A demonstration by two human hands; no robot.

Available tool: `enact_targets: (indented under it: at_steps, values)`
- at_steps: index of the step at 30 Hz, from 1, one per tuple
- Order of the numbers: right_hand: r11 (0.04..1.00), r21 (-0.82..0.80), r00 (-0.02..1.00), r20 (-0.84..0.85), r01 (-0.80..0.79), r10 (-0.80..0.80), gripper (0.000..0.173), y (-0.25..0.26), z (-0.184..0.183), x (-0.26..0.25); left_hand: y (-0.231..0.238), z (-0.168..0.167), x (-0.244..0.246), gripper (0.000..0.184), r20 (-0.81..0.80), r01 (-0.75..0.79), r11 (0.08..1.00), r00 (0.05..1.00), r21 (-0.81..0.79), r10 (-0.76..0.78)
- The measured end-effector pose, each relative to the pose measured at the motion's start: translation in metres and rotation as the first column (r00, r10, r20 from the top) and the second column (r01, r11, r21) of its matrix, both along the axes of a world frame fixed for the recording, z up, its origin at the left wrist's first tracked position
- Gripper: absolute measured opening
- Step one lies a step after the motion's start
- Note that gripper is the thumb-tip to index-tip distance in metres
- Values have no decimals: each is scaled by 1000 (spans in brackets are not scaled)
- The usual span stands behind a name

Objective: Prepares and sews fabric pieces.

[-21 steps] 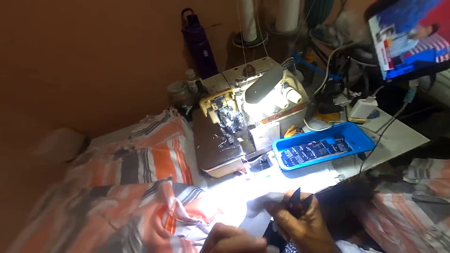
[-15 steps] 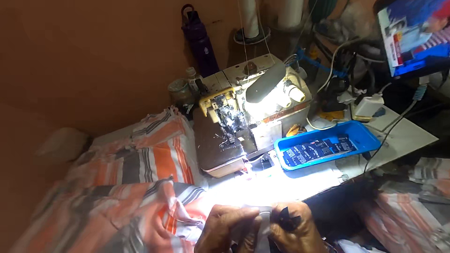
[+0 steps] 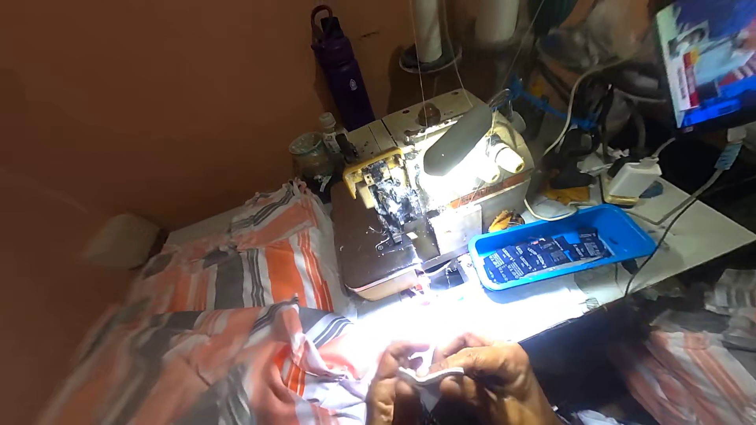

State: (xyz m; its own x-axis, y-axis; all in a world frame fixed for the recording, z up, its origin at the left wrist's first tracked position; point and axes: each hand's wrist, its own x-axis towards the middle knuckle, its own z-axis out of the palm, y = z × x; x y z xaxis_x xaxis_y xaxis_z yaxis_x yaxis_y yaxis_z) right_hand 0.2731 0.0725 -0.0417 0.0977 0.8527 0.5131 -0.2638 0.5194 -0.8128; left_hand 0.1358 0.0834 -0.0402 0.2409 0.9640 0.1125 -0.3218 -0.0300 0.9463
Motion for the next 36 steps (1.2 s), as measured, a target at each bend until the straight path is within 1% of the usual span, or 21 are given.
enact_targets:
  at_steps: [1, 2, 4, 5, 6, 8, 9, 11, 13, 14, 15, 16, 17, 18, 22, 25, 28, 29, 32, 34, 36]
  values:
    - [1000, -14, 999, -53, -3, 2, 17, 1, 2, 0, -3, -7, 2, 25, 73, 23, 996, 997, -84, -17]
    - [1000, -24, 995, -99, 6, -9, 16, 3, 5, 0, -5, -13, 4, 19, 127, 29, 991, 992, -132, -12]
    - [997, -37, 985, -153, 74, -79, 12, 8, 10, 2, -5, -18, 9, 9, 195, -5, 990, 980, -140, 33]
    - [992, -41, 980, -156, 122, -127, 10, 11, 12, 4, -2, -14, 9, 13, 199, -32, 994, 979, -105, 53]
    - [984, -48, 973, -148, 174, -180, 8, 15, 14, 6, 5, -7, 7, 17, 161, -68, 997, 984, -34, 72]
    - [959, -67, 951, -131, 274, -280, 6, 24, 19, 11, 29, 16, 0, 20, -81, -121, 966, 986, 226, 142]
    - [942, -85, 935, -118, 325, -333, 4, 29, 22, 15, 45, 27, -5, 17, -205, -108, 923, 959, 370, 194]
    - [886, -72, 888, -18, 457, -460, 4, 45, 22, 21, 82, 42, -10, 10, -373, -50, 796, 865, 603, 337]
    - [809, -66, 810, 102, 584, -577, 6, 67, 10, 23, 119, 42, -9, 13, -458, 11, 697, 761, 717, 459]
    - [776, -103, 780, 167, 622, -603, 5, 77, 2, 23, 132, 38, -6, 17, -501, 36, 675, 700, 737, 509]
    - [757, -150, 768, 222, 636, -601, 2, 83, -6, 22, 140, 34, -4, 17, -547, 68, 666, 635, 743, 545]
    - [751, -187, 769, 260, 634, -584, 4, 85, -12, 22, 144, 32, -3, 15, -582, 101, 659, 581, 745, 569]
    - [752, -205, 773, 280, 627, -569, 5, 84, -17, 20, 146, 29, -4, 12, -591, 122, 641, 546, 758, 594]
    - [757, -214, 781, 283, 618, -557, 5, 82, -22, 18, 145, 24, -5, 10, -589, 129, 630, 533, 766, 608]
    - [749, -225, 777, 284, 624, -562, 5, 80, -26, 14, 143, 15, -6, 11, -564, 93, 621, 539, 778, 625]
    - [720, -189, 733, 337, 667, -591, 8, 90, -21, 13, 152, 16, -4, 11, -568, 96, 611, 503, 786, 651]
    - [675, -179, 679, 403, 716, -614, 15, 102, -17, 13, 162, 17, -2, 11, -596, 97, 637, 484, 765, 641]
    - [664, -174, 664, 426, 727, -615, 14, 107, -17, 13, 164, 17, -2, 11, -604, 96, 644, 475, 759, 640]
    - [673, -172, 669, 430, 719, -606, 20, 113, -16, 14, 168, 17, 0, 11, -591, 91, 629, 468, 772, 657]
    - [670, -166, 661, 445, 724, -604, 20, 114, -16, 13, 170, 18, 0, 12, -591, 89, 632, 471, 770, 654]
    - [670, -162, 653, 472, 725, -592, 19, 114, -14, 12, 175, 18, 0, 11, -610, 87, 655, 470, 751, 638]
